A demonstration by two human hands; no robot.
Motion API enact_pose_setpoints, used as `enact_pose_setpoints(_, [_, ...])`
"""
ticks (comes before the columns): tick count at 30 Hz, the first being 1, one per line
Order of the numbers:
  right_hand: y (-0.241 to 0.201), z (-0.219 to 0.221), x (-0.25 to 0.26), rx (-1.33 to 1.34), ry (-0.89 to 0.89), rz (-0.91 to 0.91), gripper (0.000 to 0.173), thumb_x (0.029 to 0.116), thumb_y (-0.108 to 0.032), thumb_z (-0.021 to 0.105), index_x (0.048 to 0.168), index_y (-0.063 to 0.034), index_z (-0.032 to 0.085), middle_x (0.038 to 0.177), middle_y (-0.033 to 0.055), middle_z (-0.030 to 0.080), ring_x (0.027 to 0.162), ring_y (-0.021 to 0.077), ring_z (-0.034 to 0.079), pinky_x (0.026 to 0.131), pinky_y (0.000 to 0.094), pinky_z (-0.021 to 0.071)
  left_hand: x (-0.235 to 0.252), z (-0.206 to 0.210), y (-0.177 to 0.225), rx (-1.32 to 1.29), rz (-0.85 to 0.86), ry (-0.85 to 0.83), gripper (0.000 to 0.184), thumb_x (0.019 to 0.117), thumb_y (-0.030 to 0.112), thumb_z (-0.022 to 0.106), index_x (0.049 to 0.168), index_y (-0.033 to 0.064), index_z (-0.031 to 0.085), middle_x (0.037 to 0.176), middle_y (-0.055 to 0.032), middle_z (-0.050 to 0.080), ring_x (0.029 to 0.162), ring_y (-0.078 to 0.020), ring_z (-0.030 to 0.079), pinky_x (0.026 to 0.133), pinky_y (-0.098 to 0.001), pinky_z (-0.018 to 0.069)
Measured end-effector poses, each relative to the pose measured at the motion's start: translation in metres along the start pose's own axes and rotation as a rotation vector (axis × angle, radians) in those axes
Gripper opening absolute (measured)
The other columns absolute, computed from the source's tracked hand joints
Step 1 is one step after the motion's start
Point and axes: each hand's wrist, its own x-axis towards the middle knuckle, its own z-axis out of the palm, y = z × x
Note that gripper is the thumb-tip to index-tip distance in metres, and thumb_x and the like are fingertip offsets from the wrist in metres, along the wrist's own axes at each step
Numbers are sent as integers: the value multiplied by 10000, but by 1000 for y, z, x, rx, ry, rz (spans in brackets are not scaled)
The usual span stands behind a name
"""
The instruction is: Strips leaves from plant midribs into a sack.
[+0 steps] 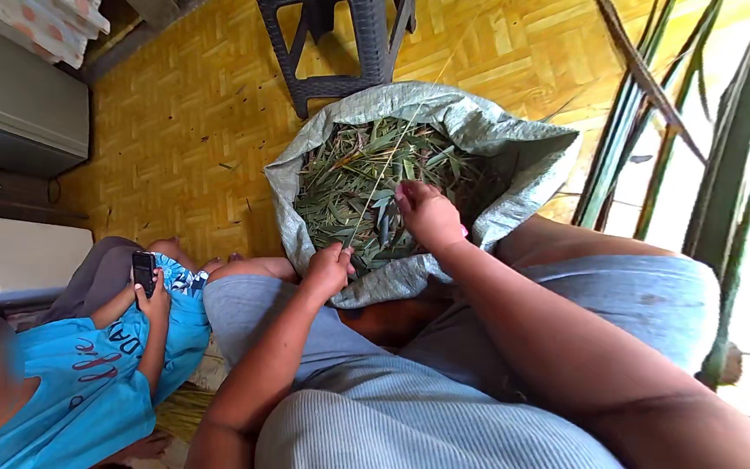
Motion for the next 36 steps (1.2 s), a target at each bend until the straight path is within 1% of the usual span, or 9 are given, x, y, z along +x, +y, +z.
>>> enact_pose_setpoints(2, [-3, 0, 0, 307, -59, 93, 438, 1101, -299, 493, 1468, -61, 522, 1223, 190, 669, 1053, 299, 662, 925, 508, 522, 1, 0, -1, 29, 8, 2, 372, 1147, 197, 331, 1344, -16, 565, 875, -82, 642, 605, -92, 533, 609, -256, 488])
enact_pose_setpoints(4, [-6, 11, -6, 704, -243, 176, 381, 1110, -270, 449, 1445, -102, 513, 933, 35, 645, 669, 82, 556, 605, 250, 469, 3, 0, -1, 22, 6, -30, 380, 1149, 214, 327, 1356, -6, 559, 888, -80, 644, 608, -93, 532, 608, -257, 485])
enact_pose_setpoints(6, [-6, 18, -10, 988, -396, 294, 338, 1113, -309, 433, 1387, -147, 547, 792, 10, 651, 544, 52, 530, 495, 194, 430, 5, 1, -2, -21, -7, -75, 393, 1149, 243, 334, 1391, 17, 544, 907, -81, 663, 599, -87, 551, 597, -245, 492])
enact_pose_setpoints(10, [-6, 8, -2, 1063, -331, 371, 302, 1106, -306, 445, 1317, -137, 580, 784, 5, 639, 545, 67, 540, 479, 205, 435, 7, 1, -7, 26, -13, -102, 411, 1123, 291, 450, 1449, 48, 503, 996, -124, 685, 653, -124, 604, 636, -279, 524])
enact_pose_setpoints(13, [-6, 6, -1, 753, -178, 253, 343, 1111, -309, 459, 1354, -95, 574, 816, 5, 631, 586, 65, 526, 539, 228, 445, 9, 2, -13, 221, 24, -63, 356, 1128, 234, 427, 1323, -24, 575, 1006, -172, 688, 753, -207, 658, 756, -377, 564])
enact_pose_setpoints(16, [-9, 10, -13, 269, -197, -41, 411, 1121, -296, 436, 1384, -27, 600, 1173, 207, 689, 1036, 333, 676, 932, 552, 519, 12, 4, -11, 363, 61, 43, 363, 1134, 210, 390, 1190, -62, 624, 994, -210, 693, 855, -299, 693, 852, -472, 565])
enact_pose_setpoints(18, [-12, 20, -29, 46, -186, -260, 405, 1120, -285, 434, 1365, -25, 624, 1258, 244, 668, 1153, 429, 657, 997, 648, 483, 14, 5, -5, 432, 74, 107, 369, 1131, 199, 394, 1162, -81, 633, 1040, -248, 694, 981, -366, 693, 921, -531, 541])
enact_pose_setpoints(23, [-18, 37, -52, -66, -163, -413, 416, 1119, -285, 436, 1351, -1, 632, 1208, 254, 681, 1078, 446, 689, 917, 631, 535, 17, 6, 13, 530, 32, 172, 322, 1112, 160, 421, 1181, -83, 618, 1135, -273, 675, 1120, -407, 668, 963, -560, 527])
enact_pose_setpoints(36, [-17, 37, -45, -214, -30, -372, 389, 1105, -261, 474, 1331, 8, 640, 1121, 286, 680, 1049, 492, 665, 868, 656, 513, 13, 16, 20, 534, 100, 244, 357, 1130, 195, 388, 1195, -62, 627, 1097, -257, 691, 1063, -400, 690, 915, -557, 548])
